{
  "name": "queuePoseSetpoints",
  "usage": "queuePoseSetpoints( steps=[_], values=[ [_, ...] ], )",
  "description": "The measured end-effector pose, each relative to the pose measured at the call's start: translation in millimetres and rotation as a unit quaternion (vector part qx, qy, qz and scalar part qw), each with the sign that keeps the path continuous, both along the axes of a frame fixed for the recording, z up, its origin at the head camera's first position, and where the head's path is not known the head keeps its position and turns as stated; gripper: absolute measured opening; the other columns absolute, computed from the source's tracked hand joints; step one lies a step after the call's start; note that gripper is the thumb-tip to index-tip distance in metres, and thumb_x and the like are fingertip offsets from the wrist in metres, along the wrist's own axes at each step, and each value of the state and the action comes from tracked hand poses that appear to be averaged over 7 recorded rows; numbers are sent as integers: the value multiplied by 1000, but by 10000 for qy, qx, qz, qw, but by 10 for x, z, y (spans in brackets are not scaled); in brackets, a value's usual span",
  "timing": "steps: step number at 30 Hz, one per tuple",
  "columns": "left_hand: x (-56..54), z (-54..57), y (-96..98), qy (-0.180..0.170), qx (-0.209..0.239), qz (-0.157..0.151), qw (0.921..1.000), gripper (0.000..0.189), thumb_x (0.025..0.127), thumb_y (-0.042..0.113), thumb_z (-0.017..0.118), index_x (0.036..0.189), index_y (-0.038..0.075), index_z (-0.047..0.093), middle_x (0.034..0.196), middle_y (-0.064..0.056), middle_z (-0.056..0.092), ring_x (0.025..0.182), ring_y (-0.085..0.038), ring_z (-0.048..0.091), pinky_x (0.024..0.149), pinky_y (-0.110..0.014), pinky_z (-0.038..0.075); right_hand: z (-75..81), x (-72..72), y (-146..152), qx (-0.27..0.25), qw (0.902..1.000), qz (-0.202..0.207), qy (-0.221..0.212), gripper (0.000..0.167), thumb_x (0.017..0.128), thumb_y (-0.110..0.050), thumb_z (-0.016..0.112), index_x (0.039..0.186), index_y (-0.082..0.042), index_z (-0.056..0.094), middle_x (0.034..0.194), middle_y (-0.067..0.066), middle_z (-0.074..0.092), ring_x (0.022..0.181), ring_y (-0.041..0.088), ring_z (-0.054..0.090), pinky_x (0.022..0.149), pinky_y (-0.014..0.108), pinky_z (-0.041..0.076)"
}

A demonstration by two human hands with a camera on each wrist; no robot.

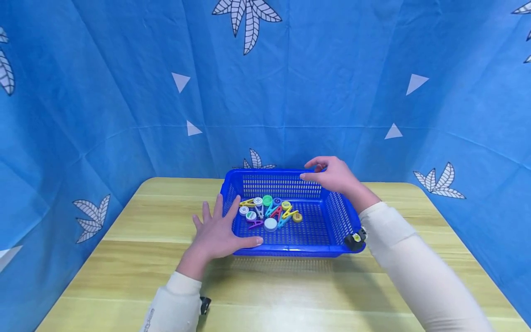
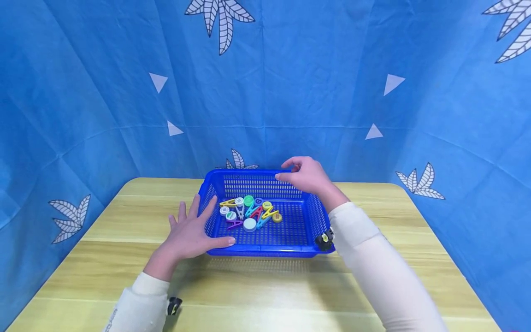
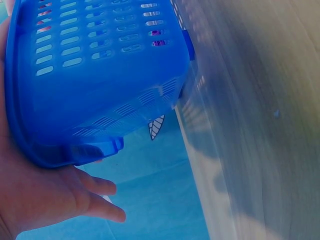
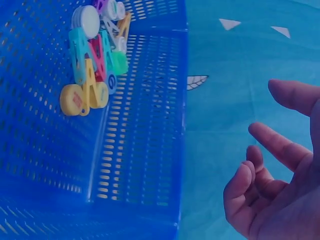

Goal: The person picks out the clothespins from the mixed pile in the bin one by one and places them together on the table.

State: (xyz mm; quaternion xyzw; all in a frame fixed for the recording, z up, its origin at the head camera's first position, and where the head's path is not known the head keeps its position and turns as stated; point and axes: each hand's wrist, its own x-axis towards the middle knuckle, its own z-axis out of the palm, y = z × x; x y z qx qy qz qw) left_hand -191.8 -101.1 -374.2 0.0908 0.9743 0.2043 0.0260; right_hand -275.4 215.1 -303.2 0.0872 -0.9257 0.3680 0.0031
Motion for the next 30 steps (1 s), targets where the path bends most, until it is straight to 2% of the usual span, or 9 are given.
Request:
queuePoseSetpoints(
  steps=[5, 9, 21, 22, 25, 28, 30],
  values=[
    [-1, -12, -8, -6, -63, 19, 10000, 132, 58, 94, 60, 162, 27, 15, 165, -21, -4, 141, -57, -15, 101, -78, -10, -116, -72, -110, 95, 9996, 204, -144, 49, 88, -44, 75, 122, -9, 70, 109, 10, 63, 100, 30, 55, 83, 46, 49],
    [7, -23, -5, 3, -111, 17, 9999, 131, 58, 94, 59, 162, 28, 16, 165, -21, -4, 141, -57, -15, 101, -78, -9, -190, -120, -168, 46, 9994, 208, -288, 50, 87, -46, 76, 122, -10, 70, 108, 9, 64, 97, 29, 56, 81, 44, 49],
    [3, -20, 3, 21, -69, -2, 10000, 130, 59, 93, 61, 162, 28, 15, 165, -20, -5, 142, -55, -16, 102, -77, -10, -285, -248, -189, -198, 9977, 284, -582, 47, 87, -43, 76, 122, -11, 70, 120, 10, 61, 107, 30, 54, 89, 50, 47],
    [0, -18, 2, 16, -61, -2, 10000, 130, 59, 93, 61, 162, 29, 15, 165, -20, -5, 142, -55, -16, 102, -77, -10, -294, -260, -186, -188, 9975, 323, -603, 47, 87, -42, 76, 122, -11, 70, 119, 9, 61, 105, 28, 54, 88, 47, 48],
    [-8, -16, 1, 11, -65, 8, 10000, 130, 58, 94, 60, 162, 29, 15, 165, -19, -6, 142, -55, -16, 102, -77, -10, -329, -298, -177, -241, 9955, 472, -791, 45, 88, -40, 77, 123, -12, 70, 111, 10, 63, 82, 25, 54, 73, 41, 49],
    [-13, -24, 0, 17, -105, 24, 9999, 131, 58, 95, 59, 162, 29, 15, 165, -19, -5, 142, -55, -16, 102, -77, -9, -395, -338, -172, -263, 9927, 609, -1010, 45, 88, -38, 77, 124, -12, 69, 107, 10, 63, 70, 21, 50, 63, 36, 47],
    [-14, -32, 0, 8, -136, 25, 9999, 131, 57, 96, 58, 162, 30, 15, 165, -19, -6, 142, -55, -16, 102, -77, -9, -443, -351, -170, -246, 9905, 666, -1176, 47, 88, -37, 77, 125, -11, 68, 111, 9, 63, 76, 21, 53, 66, 38, 51]
  ],
)
